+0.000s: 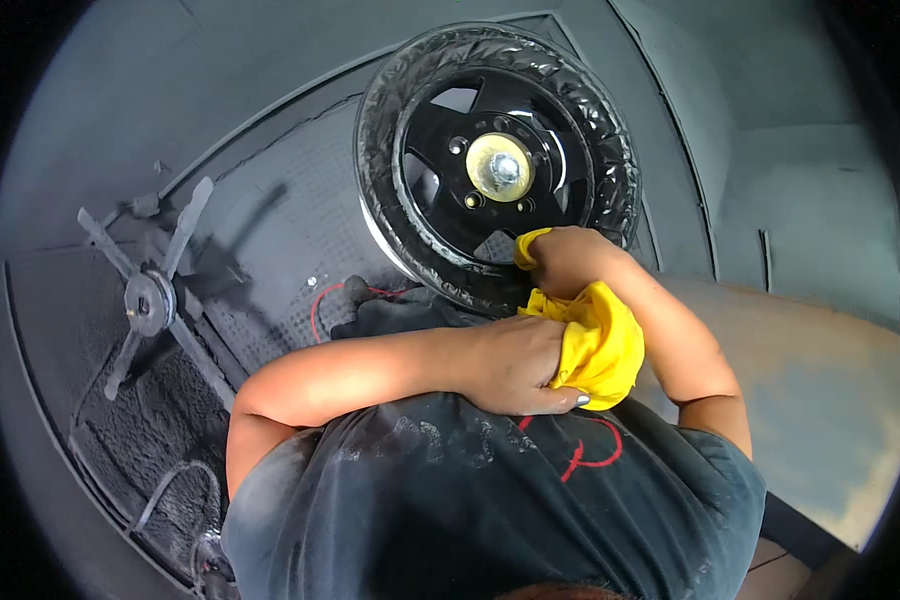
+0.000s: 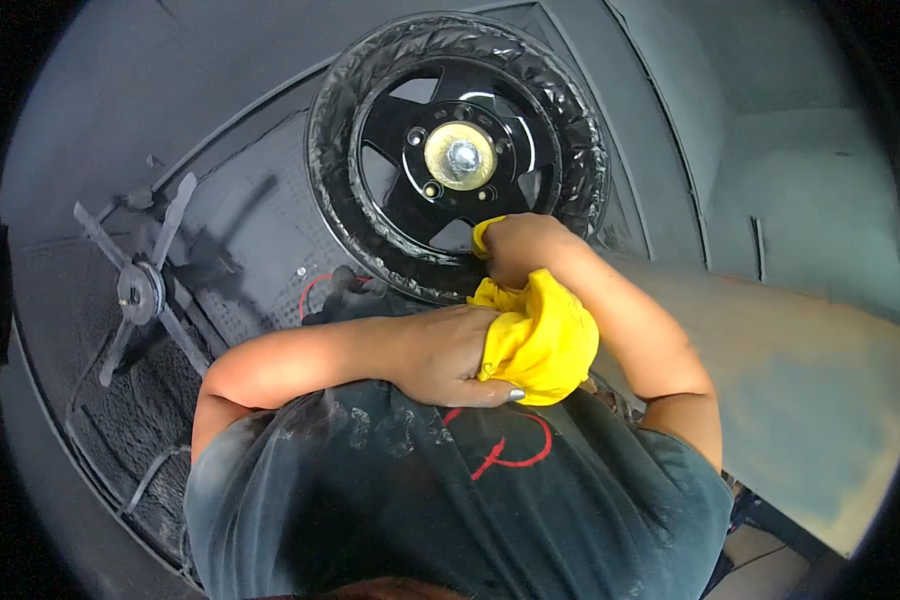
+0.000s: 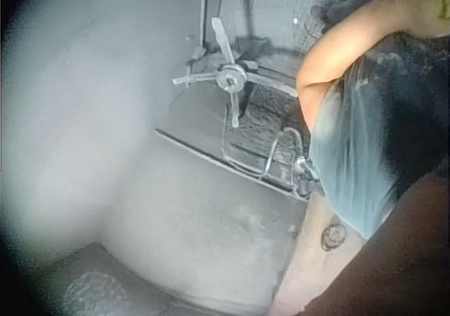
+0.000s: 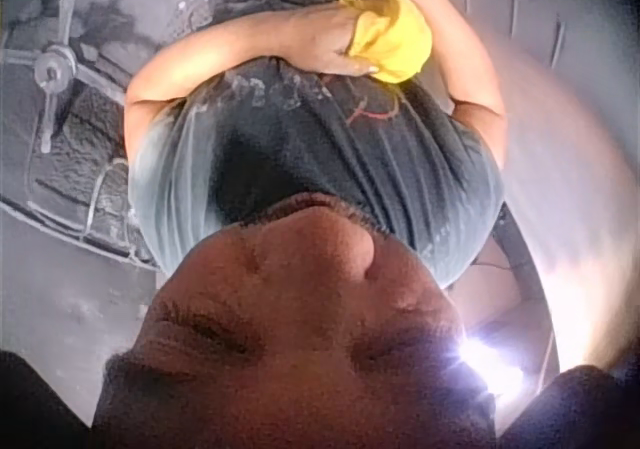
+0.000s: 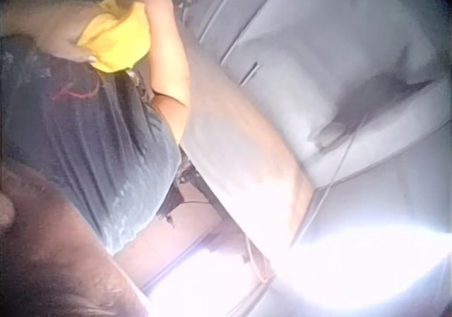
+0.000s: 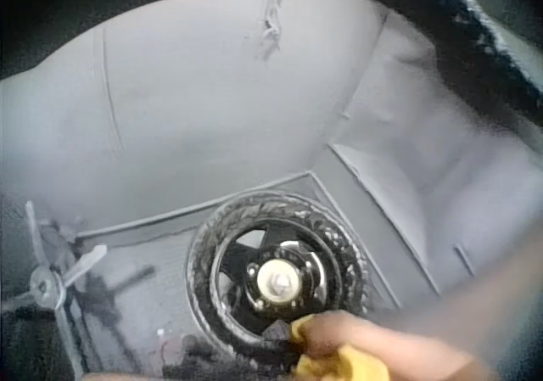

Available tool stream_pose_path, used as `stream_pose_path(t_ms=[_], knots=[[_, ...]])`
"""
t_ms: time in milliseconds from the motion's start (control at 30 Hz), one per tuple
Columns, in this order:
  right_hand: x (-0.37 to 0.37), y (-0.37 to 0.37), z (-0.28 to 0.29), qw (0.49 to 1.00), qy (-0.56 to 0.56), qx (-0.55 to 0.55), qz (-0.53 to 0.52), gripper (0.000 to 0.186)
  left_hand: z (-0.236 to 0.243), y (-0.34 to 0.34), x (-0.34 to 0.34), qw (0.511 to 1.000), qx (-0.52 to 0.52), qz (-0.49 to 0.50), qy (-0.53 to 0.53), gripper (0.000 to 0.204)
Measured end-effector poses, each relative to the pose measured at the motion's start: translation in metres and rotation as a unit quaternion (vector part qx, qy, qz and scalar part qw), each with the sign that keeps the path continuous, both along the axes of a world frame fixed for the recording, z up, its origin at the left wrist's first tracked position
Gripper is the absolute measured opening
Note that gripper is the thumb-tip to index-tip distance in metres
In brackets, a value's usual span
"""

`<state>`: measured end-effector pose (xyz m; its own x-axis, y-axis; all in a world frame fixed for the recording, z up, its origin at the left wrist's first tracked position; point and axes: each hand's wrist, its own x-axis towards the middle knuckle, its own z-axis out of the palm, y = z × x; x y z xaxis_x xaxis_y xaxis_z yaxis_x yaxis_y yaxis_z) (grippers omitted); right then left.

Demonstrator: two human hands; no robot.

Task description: The person wipes the surface of a car wheel with a yellow cloth and then applies paint to the wheel using a spray gun.

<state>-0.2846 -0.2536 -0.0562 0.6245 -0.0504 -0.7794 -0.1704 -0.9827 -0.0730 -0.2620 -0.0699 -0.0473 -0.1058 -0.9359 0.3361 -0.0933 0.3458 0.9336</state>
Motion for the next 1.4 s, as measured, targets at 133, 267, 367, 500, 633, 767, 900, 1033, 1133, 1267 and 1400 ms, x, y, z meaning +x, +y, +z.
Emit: stream_pose_path(t_ms=[133,267,367,500,633,767,900,1033,1133,1267,1400], knots=[[0.019,0.016,-0.028,0.997,-0.055,0.049,-0.039,0.031,0.002,0.002,-0.001,1.0,-0.003,0.017,-0.008,0.029],[0.017,0.033,-0.013,0.995,-0.064,0.062,-0.033,0.031,0.005,0.008,0.006,0.999,0.047,0.001,0.005,0.034],[0.028,0.035,-0.005,0.994,-0.059,0.092,0.027,0.029,0.002,0.001,0.006,0.999,0.043,-0.013,-0.026,0.032],[0.027,0.011,-0.005,0.999,-0.037,-0.005,-0.004,0.033,-0.002,0.003,0.002,0.999,-0.005,0.045,0.014,0.029],[-0.001,-0.009,-0.003,0.999,-0.006,-0.009,-0.033,0.034,-0.004,0.002,0.005,0.998,-0.012,0.05,-0.036,0.031],[-0.02,-0.034,0.037,0.99,-0.079,-0.08,-0.091,0.032,0.004,0.003,0.009,0.999,-0.01,0.031,-0.027,0.034],[-0.02,-0.061,0.037,0.956,-0.223,-0.117,-0.153,0.033,0.006,-0.002,0.007,0.999,0.018,-0.001,-0.046,0.034],[-0.02,-0.054,0.001,0.954,-0.255,-0.053,-0.148,0.031,0.006,-0.007,0.004,0.999,0.044,-0.014,-0.021,0.034],[-0.028,-0.035,-0.026,0.961,-0.272,-0.019,-0.045,0.028,0.005,-0.009,-0.001,0.999,0.006,0.015,-0.044,0.029],[-0.007,0.021,-0.04,0.932,-0.299,0.189,0.073,0.018,0.005,-0.011,-0.005,0.999,0.013,0.003,-0.045,0.029],[0.008,0.028,-0.043,0.92,-0.283,0.245,0.116,0.03,0.013,-0.004,0.0,0.995,0.074,0.013,-0.071,0.029]])
